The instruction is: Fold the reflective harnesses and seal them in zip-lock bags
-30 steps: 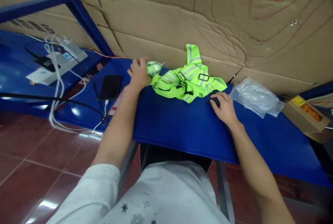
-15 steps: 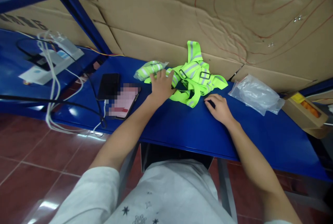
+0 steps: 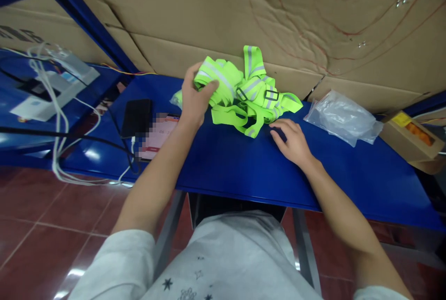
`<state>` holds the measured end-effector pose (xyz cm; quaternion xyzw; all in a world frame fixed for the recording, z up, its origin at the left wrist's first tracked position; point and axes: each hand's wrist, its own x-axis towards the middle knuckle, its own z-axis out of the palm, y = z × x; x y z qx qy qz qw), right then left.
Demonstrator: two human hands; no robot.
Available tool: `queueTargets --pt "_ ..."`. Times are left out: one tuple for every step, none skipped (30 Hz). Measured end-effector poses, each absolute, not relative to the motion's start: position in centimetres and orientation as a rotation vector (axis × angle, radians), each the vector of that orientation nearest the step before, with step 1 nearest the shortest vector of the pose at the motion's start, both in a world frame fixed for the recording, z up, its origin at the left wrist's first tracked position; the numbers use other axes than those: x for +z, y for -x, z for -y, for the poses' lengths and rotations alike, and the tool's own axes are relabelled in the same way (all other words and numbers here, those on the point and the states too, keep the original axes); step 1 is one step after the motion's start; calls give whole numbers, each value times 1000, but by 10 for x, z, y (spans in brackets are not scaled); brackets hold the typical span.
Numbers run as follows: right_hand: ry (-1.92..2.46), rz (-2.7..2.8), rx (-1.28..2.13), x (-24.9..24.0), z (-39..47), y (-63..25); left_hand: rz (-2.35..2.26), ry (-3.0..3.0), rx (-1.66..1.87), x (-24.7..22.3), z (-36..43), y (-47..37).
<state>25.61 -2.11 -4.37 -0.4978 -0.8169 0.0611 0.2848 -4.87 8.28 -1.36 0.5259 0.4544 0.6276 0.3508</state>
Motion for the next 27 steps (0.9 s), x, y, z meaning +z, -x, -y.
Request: queueTargets --pt "1301 2173 157 -42 23 -254 -1092 -1251 1602 -11 -82 48" --pt "1268 2159 152 -40 26 -252 -1026 -1163 1567 -10 -81 47" --pt "1239 2147 152 -39 28 -251 -982 -1104 1527 -9 -79 45" --pt "1215 2138 161 -37 30 -249 -958 -1077 1478 -8 -76 42" --pt "1198 2131 172 -36 32 -248 -948 -1072 1439 -9 -72 39" --pt "1181 2127 182 -36 34 -246 -941 -1086 1398 -11 -67 36" --pt "1163 2126 190 -36 35 -245 -924 -1109 1344 -13 -62 31" --pt "1145 2126 200 -36 36 -243 -903 -1142 1280 -16 -56 25" --pt "1130 2126 215 -37 37 -240 -882 -1179 1213 -19 -50 20" --pt "1121 2120 237 -38 39 -237 -863 -1207 1152 -21 -43 14" --pt "1117 2108 275 -39 41 -234 -847 -1223 1097 -23 -36 8" --pt "1113 2091 338 -40 43 -229 -828 -1233 1048 -25 -30 2" --pt "1106 2061 423 -42 45 -225 -797 -1244 1005 -26 -25 -2" --pt "1097 2020 529 -42 48 -220 -756 -1270 966 -27 -21 -6" --pt "1088 1969 649 -43 50 -216 -717 -1320 949 -27 -18 -8" --pt "1086 1910 770 -43 52 -212 -685 -1406 976 -27 -18 -9" --pt "1095 1844 879 -42 53 -210 -670 -1529 1051 -28 -19 -9" --pt "1116 1776 960 -42 53 -209 -676 -1685 1165 -28 -22 -7" --pt "1147 1711 1004 -41 52 -210 -697 -1863 1290 -29 -26 -5" --pt "1185 1654 1017 -40 50 -212 -720 -2052 1400 -30 -31 -2" --pt "1223 1597 1006 -39 47 -216 -736 -2232 1478 -30 -36 1" --pt "1252 1531 982 -38 43 -220 -747 -2389 1514 -31 -40 5" --pt "1271 1452 960 -37 40 -225 -757 -2517 1514 -32 -44 8" --pt "1279 1355 945 -35 36 -230 -771 -2615 1489 -33 -47 11" --pt "1274 1250 936 -32 33 -234 -801 -2682 1452 -34 -49 13" --pt "1256 1153 927 -29 31 -239 -843 -2727 1406 -36 -50 14" --pt "1233 1075 914 -25 28 -243 -887 -2760 1356 -37 -50 15"
